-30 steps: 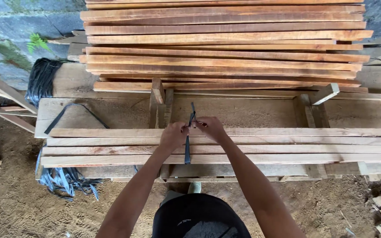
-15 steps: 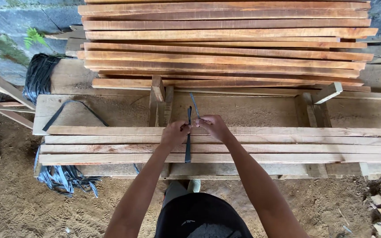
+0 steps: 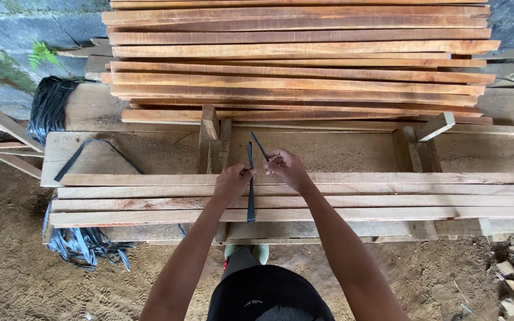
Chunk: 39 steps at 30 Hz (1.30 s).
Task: The recorder is bundling several thin wooden planks together using rubber straps.
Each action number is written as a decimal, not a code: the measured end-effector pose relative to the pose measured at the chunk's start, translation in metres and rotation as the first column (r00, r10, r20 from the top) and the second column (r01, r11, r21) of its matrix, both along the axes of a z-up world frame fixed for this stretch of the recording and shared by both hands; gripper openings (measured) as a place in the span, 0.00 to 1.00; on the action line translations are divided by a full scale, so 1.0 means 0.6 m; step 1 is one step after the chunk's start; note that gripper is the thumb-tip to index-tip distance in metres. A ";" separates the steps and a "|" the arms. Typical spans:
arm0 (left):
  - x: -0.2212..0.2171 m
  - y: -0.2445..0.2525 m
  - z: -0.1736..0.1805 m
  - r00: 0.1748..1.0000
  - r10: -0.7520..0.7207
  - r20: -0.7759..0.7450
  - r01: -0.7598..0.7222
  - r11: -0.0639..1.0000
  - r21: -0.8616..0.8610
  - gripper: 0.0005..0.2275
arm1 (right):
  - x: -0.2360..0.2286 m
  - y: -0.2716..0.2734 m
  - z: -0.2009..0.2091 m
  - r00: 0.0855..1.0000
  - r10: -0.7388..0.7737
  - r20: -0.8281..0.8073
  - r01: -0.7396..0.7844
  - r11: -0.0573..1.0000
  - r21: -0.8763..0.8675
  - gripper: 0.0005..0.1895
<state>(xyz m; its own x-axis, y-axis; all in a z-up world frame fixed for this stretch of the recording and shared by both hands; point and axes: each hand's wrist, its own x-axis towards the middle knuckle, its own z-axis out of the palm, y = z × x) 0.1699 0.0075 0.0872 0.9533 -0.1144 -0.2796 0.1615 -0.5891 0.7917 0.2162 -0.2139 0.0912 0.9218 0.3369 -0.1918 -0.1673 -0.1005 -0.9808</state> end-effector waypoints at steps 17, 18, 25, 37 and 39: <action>0.007 -0.006 0.007 0.997 0.003 -0.082 -0.016 0.987 -0.160 0.18 | -0.015 0.051 -0.012 0.987 -0.043 0.154 0.044 0.999 -0.002 0.10; 0.008 -0.007 0.004 0.998 0.003 -0.069 -0.015 0.985 -0.170 0.18 | -0.014 0.047 -0.013 0.975 -0.046 0.217 0.045 0.999 0.012 0.08; 0.004 -0.004 -0.031 0.993 0.027 -0.112 -0.052 0.974 -0.222 0.25 | -0.016 0.052 -0.007 0.969 -0.046 0.243 0.043 0.999 0.017 0.03; -0.007 -0.015 0.006 0.997 -0.003 -0.083 -0.010 0.988 -0.152 0.18 | -0.007 0.065 -0.034 0.978 -0.203 0.057 0.193 0.971 0.142 0.03; -0.003 -0.021 0.012 0.996 0.018 -0.089 -0.022 0.999 -0.048 0.21 | -0.001 0.056 -0.059 0.967 -0.251 -0.054 0.256 0.943 0.214 0.04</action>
<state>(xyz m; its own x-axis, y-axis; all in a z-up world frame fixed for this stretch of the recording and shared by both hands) 0.1681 -0.0051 0.0941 0.9274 -0.1107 -0.3574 0.2436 -0.5464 0.8013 0.2159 -0.1801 0.0556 0.9779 0.1290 -0.1647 -0.1848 0.1636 -0.9691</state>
